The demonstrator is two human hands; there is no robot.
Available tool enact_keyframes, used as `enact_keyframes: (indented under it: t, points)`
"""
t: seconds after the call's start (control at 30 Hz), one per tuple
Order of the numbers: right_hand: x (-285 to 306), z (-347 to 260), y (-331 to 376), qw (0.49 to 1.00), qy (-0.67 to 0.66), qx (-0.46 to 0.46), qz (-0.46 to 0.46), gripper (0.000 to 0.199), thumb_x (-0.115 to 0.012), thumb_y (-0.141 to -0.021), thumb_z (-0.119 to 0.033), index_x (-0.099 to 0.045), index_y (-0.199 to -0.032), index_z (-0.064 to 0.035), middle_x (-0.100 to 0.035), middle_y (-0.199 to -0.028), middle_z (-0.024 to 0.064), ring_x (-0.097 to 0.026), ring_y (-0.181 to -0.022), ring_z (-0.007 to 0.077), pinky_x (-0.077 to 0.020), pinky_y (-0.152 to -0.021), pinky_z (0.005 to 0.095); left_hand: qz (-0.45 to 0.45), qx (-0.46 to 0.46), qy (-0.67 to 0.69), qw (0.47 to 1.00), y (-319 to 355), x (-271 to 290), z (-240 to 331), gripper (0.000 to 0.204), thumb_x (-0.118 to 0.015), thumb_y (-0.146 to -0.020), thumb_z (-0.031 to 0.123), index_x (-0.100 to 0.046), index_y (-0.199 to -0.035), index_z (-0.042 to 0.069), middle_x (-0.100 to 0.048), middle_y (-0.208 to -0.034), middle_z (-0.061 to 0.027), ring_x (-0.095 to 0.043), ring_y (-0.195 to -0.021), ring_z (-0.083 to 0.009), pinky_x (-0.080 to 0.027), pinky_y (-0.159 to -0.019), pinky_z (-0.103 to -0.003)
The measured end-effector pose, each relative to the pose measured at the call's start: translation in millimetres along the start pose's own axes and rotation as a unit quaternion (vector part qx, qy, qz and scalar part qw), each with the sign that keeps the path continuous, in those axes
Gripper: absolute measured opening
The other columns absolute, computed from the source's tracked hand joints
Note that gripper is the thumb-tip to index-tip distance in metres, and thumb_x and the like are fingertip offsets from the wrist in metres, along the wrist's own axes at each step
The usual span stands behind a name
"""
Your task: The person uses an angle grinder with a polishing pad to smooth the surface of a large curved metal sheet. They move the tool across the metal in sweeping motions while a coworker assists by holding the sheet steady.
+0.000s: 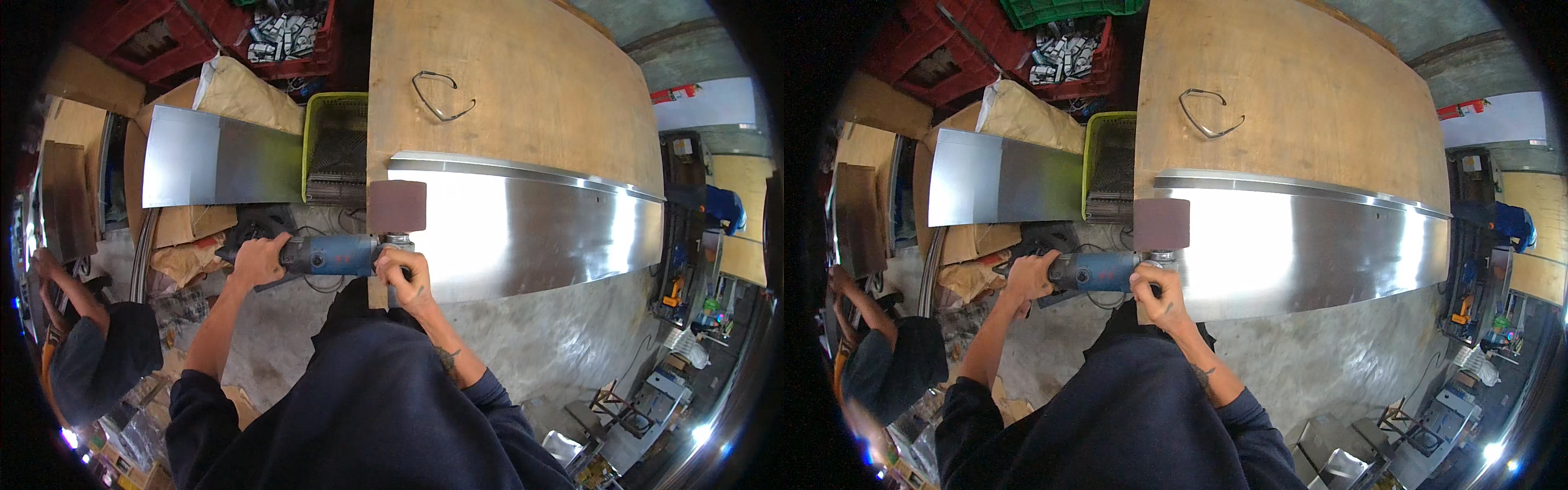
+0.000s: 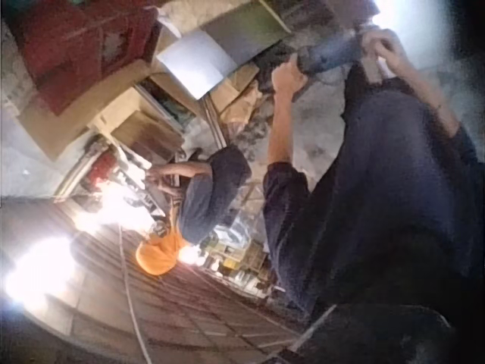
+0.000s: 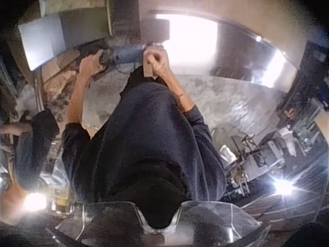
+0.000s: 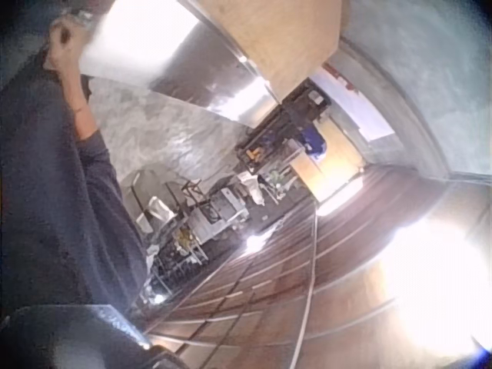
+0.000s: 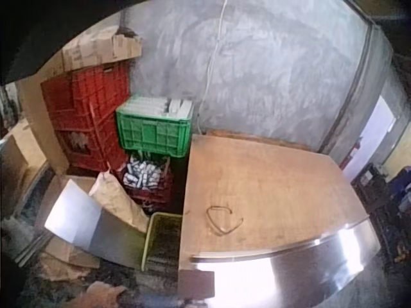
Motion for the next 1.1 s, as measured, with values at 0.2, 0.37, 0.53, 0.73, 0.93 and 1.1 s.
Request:
enact_keyframes:
  t: [0.2, 0.37, 0.53, 0.73, 0.93, 1.1]
  points:
    - [-3, 2, -2, 1.000, 0.014, -0.005, -0.007, 0.032, -0.061, -0.100, -0.010, -0.053, -0.072, 0.0045, -0.050, -0.063, 0.0069, -0.046, -0.063, 0.0159, -0.0389, -0.063, 0.0355, -0.042, 0.038, -0.013, 0.998, -2, -1, -1, 0.070, -0.078, -0.068, 0.017, -0.059, -0.135, 0.013, -0.076, -0.089, -0.0220, -0.075, -0.086, -0.0425, -0.060, -0.076, -0.051]
    - [0, 4, -6, 0.999, 0.041, -0.002, -0.018, 0.031, -0.060, -0.100, -0.007, -0.054, -0.072, 0.0035, -0.051, -0.066, 0.0060, -0.048, -0.064, 0.0152, -0.0400, -0.062, 0.0345, -0.039, 0.040, -0.016, 0.998, -5, 1, -2, 0.071, -0.079, -0.070, 0.017, -0.058, -0.138, 0.016, -0.077, -0.091, -0.0212, -0.075, -0.090, -0.0426, -0.060, -0.079, -0.051]
    - [1, 0, -9, 0.998, 0.057, 0.013, -0.025, 0.031, -0.058, -0.101, -0.006, -0.055, -0.071, 0.0030, -0.055, -0.066, 0.0050, -0.053, -0.063, 0.0145, -0.0428, -0.063, 0.0330, -0.055, 0.051, -0.006, 0.997, -10, 0, -3, 0.070, -0.078, -0.070, 0.016, -0.058, -0.137, 0.017, -0.077, -0.095, -0.0223, -0.075, -0.093, -0.0429, -0.060, -0.080, -0.052]
    - [10, 0, -5, 0.998, 0.056, -0.006, -0.011, 0.033, -0.058, -0.102, -0.009, -0.055, -0.071, 0.0020, -0.053, -0.064, 0.0041, -0.052, -0.062, 0.0123, -0.0417, -0.060, 0.0316, -0.058, 0.035, 0.014, 0.998, -15, -9, 4, 0.073, -0.078, -0.066, 0.016, -0.056, -0.136, 0.015, -0.076, -0.098, -0.0224, -0.074, -0.095, -0.0441, -0.058, -0.081, -0.053]
    - [33, -1, 5, 0.999, 0.046, 0.001, 0.015, 0.033, -0.059, -0.101, -0.011, -0.054, -0.071, 0.0029, -0.052, -0.062, 0.0060, -0.048, -0.060, 0.0119, -0.0397, -0.059, 0.0329, -0.055, 0.012, 0.004, 0.998, -23, -17, 26, 0.073, -0.078, -0.068, 0.018, -0.055, -0.138, 0.015, -0.076, -0.097, -0.0224, -0.074, -0.095, -0.0438, -0.059, -0.084, -0.054]
    - [64, 3, 14, 0.999, 0.005, -0.023, 0.047, 0.033, -0.062, -0.099, -0.012, -0.052, -0.072, 0.0042, -0.047, -0.061, 0.0088, -0.042, -0.061, 0.0124, -0.0358, -0.058, 0.0354, -0.081, 0.029, 0.004, 0.996, -36, -15, 59, 0.075, -0.078, -0.069, 0.018, -0.054, -0.140, 0.015, -0.076, -0.099, -0.0237, -0.074, -0.095, -0.0451, -0.059, -0.086, -0.054]
Point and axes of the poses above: each hand's wrist, its own y-axis away from the middle knuckle, its own x-axis out of the back of the hand, z = x × y, the point moved 4 cm from there along -y, towards the middle knuckle
